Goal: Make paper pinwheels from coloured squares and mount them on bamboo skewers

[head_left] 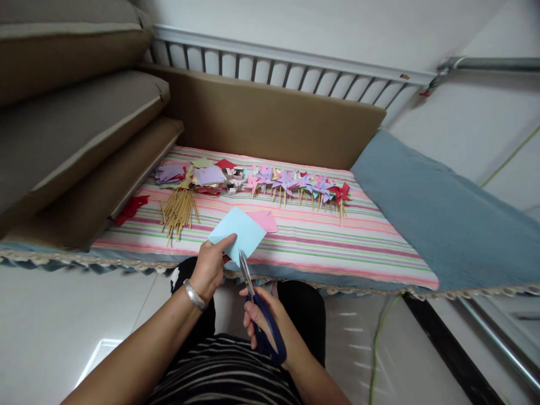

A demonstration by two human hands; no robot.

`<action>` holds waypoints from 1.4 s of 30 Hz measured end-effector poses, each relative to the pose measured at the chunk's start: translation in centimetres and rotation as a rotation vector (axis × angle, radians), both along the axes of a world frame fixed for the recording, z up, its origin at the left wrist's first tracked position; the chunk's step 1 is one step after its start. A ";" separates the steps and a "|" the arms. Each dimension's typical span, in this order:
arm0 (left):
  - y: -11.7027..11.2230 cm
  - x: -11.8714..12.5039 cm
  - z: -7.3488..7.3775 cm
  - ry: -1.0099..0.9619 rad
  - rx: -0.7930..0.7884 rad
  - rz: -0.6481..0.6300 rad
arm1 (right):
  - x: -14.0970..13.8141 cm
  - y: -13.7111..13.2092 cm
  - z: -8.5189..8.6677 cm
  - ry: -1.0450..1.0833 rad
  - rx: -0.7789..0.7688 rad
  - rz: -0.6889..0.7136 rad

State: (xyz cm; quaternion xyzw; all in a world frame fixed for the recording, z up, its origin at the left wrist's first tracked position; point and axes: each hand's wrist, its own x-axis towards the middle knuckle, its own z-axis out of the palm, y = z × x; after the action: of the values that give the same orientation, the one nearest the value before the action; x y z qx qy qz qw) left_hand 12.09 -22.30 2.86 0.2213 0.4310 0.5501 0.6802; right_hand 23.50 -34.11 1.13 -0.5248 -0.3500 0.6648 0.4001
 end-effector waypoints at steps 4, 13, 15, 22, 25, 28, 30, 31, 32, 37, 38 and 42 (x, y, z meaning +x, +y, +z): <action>-0.2 0.1 0.3 -0.010 0.001 0.005 | 0.0 0.0 -0.2 -0.012 0.027 -0.027; -0.5 0.5 0.3 -0.030 -0.002 0.039 | 0.2 0.5 -0.4 -0.241 0.073 -0.006; -0.5 0.6 0.5 -0.031 0.004 0.050 | 0.4 0.5 -0.5 -0.328 0.107 0.024; -0.8 1.2 1.1 -0.048 0.015 0.056 | 0.4 0.4 -0.4 -0.290 0.099 -0.021; -1.0 1.2 1.2 -0.038 0.021 0.057 | 0.2 0.2 -0.3 -0.245 0.085 -0.061; -1.0 1.3 1.3 -0.026 0.022 0.061 | 0.2 0.2 -0.3 -0.248 0.078 -0.063; -1.1 1.3 1.4 -0.025 0.022 0.065 | 0.4 0.2 -0.4 -0.269 0.089 -0.053; -1.1 1.4 1.4 -0.026 0.022 0.066 | 0.5 0.2 -0.4 -0.278 0.097 -0.045; -1.1 1.4 1.4 -0.030 0.023 0.066 | 0.6 0.2 -0.5 -0.285 0.105 -0.037; -1.2 1.4 1.5 -0.030 0.020 0.076 | 0.4 0.1 -0.5 -0.285 0.094 -0.048; -1.2 1.4 1.5 -0.031 0.022 0.078 | 0.3 0.1 -0.5 -0.282 0.092 -0.053; -1.2 1.5 1.4 -0.038 0.025 0.078 | 0.2 0.1 -0.3 -0.279 0.083 -0.066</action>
State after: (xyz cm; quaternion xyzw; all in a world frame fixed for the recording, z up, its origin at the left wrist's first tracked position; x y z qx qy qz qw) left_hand 13.54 -23.55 4.27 0.2023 0.4194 0.5854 0.6637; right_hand 23.73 -33.99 0.80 -0.6065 -0.4119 0.5568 0.3905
